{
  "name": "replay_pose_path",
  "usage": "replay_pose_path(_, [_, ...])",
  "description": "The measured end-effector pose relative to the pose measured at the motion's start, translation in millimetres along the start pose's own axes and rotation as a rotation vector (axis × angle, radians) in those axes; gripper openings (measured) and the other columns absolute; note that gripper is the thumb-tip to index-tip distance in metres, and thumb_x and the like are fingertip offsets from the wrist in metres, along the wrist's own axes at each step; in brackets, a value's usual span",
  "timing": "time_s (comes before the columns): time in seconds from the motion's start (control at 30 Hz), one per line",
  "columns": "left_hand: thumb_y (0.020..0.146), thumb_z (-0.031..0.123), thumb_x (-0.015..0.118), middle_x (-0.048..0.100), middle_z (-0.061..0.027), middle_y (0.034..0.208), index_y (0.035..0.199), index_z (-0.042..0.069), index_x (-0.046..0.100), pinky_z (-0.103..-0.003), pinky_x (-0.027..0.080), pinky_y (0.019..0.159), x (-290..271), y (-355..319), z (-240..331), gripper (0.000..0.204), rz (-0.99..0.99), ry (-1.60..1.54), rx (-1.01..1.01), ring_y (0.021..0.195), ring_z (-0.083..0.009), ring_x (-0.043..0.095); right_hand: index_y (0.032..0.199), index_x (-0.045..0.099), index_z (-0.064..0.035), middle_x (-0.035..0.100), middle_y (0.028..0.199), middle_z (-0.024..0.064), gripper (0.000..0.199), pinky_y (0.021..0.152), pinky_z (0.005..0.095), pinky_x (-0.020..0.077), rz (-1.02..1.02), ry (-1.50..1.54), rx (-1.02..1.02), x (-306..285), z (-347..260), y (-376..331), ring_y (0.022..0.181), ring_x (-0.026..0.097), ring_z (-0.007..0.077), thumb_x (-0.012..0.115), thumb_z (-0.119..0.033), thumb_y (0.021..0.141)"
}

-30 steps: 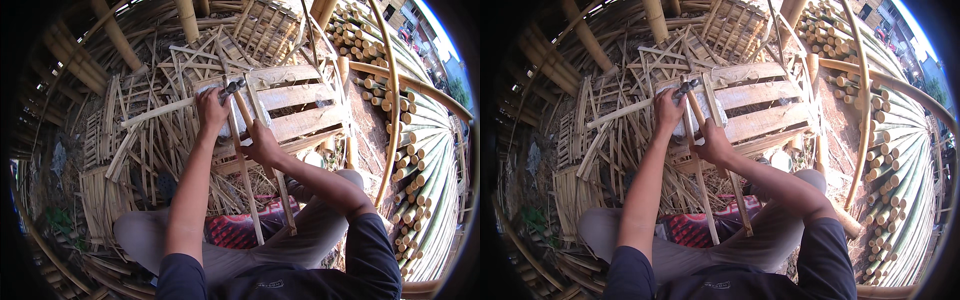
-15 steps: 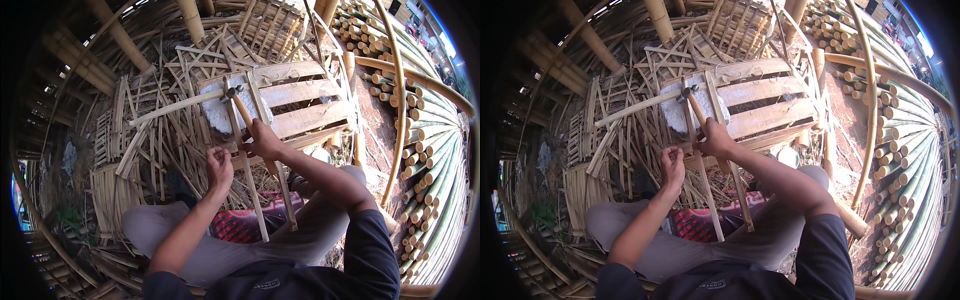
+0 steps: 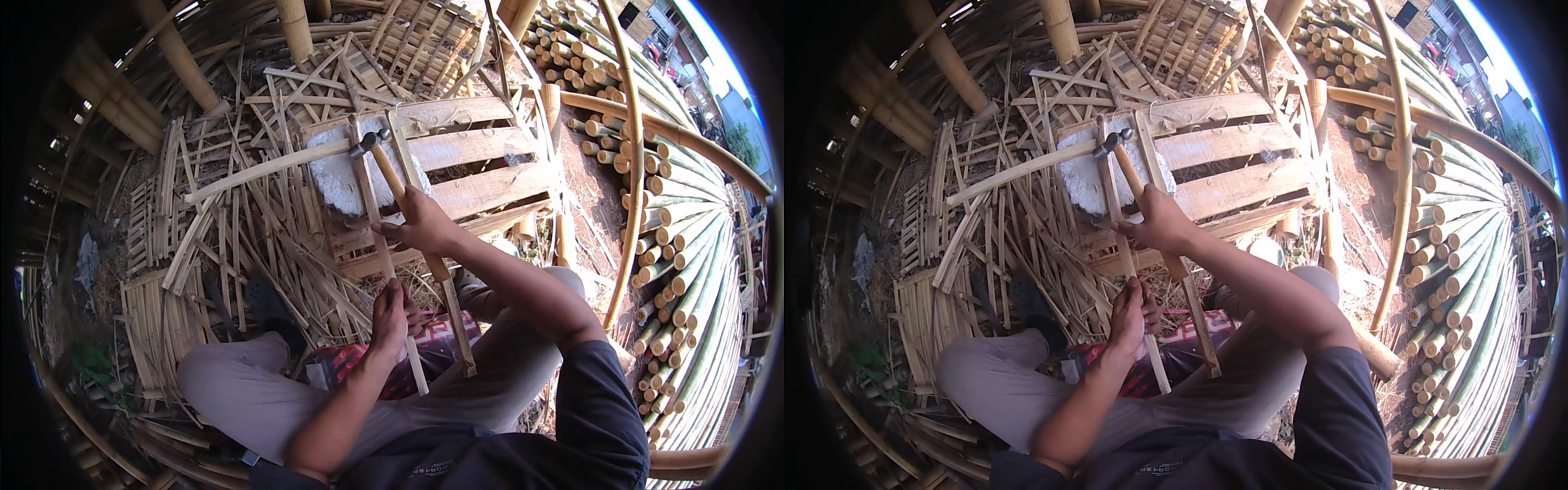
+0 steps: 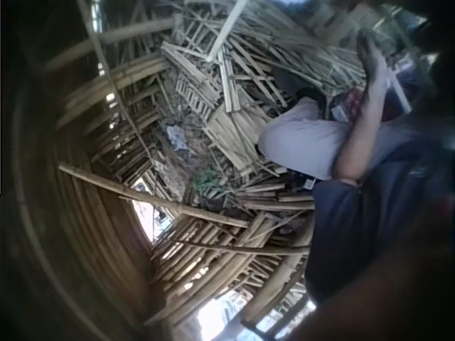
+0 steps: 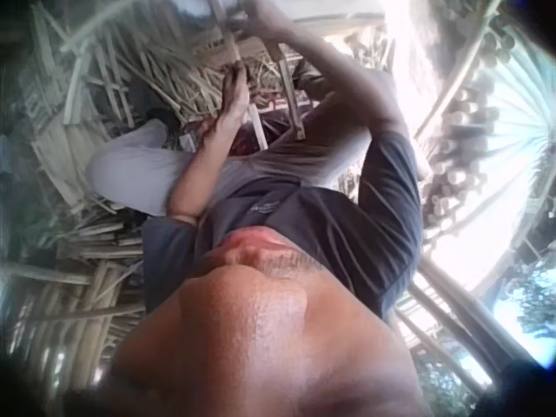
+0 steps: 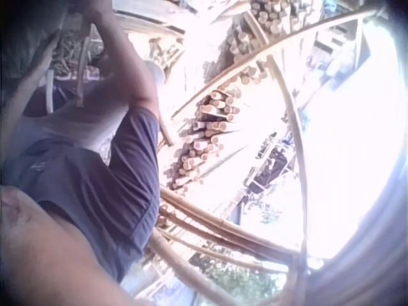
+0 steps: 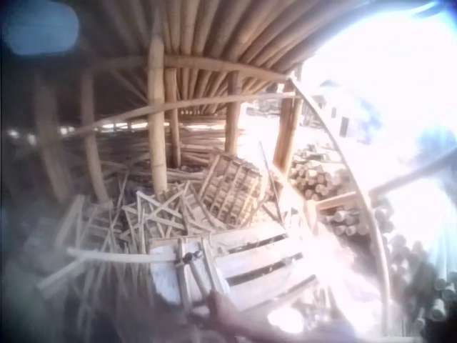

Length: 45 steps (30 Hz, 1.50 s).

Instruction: The person hammers a nail into a thin bamboo strip to secure it to a wooden frame and then weaves another bamboo strip through the structure by hand.

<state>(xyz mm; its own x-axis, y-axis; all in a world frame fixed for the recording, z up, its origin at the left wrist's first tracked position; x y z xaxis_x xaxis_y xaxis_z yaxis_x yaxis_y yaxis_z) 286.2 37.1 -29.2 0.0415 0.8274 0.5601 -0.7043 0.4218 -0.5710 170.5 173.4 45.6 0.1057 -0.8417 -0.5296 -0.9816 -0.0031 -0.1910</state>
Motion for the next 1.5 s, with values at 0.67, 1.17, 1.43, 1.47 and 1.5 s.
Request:
replay_pose_path(0.67, [0.105,0.046,0.043,0.031,0.0068,0.062,0.09,0.018,0.046,-0.021,0.023,0.041,-1.7,-13.6,8.5,0.033,-0.043,-0.09,-0.05,0.048,-0.0043,0.027,0.088,0.045,-0.0033,0.048,0.071,0.0028,0.06,0.049,0.0274,0.0445,0.263,0.195,0.108,-65.6,-4.9,4.6,0.057,0.048,0.0097,0.076,-0.054,0.083])
replay_pose_path(1.17, [0.106,0.046,0.038,0.029,0.006,0.061,0.086,0.017,0.042,-0.022,0.019,0.039,1.3,-14.7,13.2,0.036,-0.057,-0.088,-0.023,0.046,-0.0046,0.023,0.089,0.046,-0.0021,0.051,0.074,0.0051,0.063,0.051,0.0283,0.0461,0.249,0.159,0.1,-67.4,2.7,7.4,0.059,0.051,0.0106,0.075,-0.058,0.083])
replay_pose_path(1.43, [0.106,0.047,0.038,0.029,0.006,0.061,0.087,0.017,0.041,-0.022,0.019,0.039,4.6,-14.4,13.1,0.036,-0.037,-0.055,-0.02,0.046,-0.0046,0.024,0.09,0.047,-0.0004,0.052,0.074,0.0065,0.065,0.052,0.0295,0.0472,0.241,0.134,0.105,-63.6,5.6,11.0,0.06,0.053,0.0122,0.075,-0.059,0.082])
replay_pose_path(1.47, [0.106,0.047,0.038,0.029,0.006,0.061,0.087,0.017,0.041,-0.023,0.019,0.039,4.9,-14.3,13.1,0.036,-0.039,-0.056,-0.021,0.046,-0.0046,0.024,0.091,0.048,-0.0001,0.052,0.074,0.0066,0.066,0.052,0.0297,0.0473,0.238,0.129,0.11,-63.6,5.6,10.6,0.06,0.053,0.0124,0.075,-0.059,0.082])
replay_pose_path(1.5, [0.106,0.047,0.038,0.029,0.006,0.061,0.087,0.017,0.041,-0.022,0.019,0.039,4.6,-14.0,12.9,0.036,-0.038,-0.05,-0.018,0.045,-0.0046,0.024,0.091,0.048,0.0001,0.052,0.074,0.0068,0.066,0.053,0.03,0.0475,0.234,0.125,0.115,-63.2,5.0,10.2,0.06,0.053,0.0126,0.074,-0.06,0.082])
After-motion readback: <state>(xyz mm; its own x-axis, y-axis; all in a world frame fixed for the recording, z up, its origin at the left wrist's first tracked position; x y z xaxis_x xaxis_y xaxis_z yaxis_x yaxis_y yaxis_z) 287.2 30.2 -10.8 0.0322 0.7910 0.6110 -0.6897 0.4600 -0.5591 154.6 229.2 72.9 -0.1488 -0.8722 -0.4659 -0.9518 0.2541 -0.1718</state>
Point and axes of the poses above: each hand's wrist, its own y-axis towards the middle knuckle, its own x-axis out of the palm, z = x × y, the point moved 3 cm from there along y, towards the middle knuckle
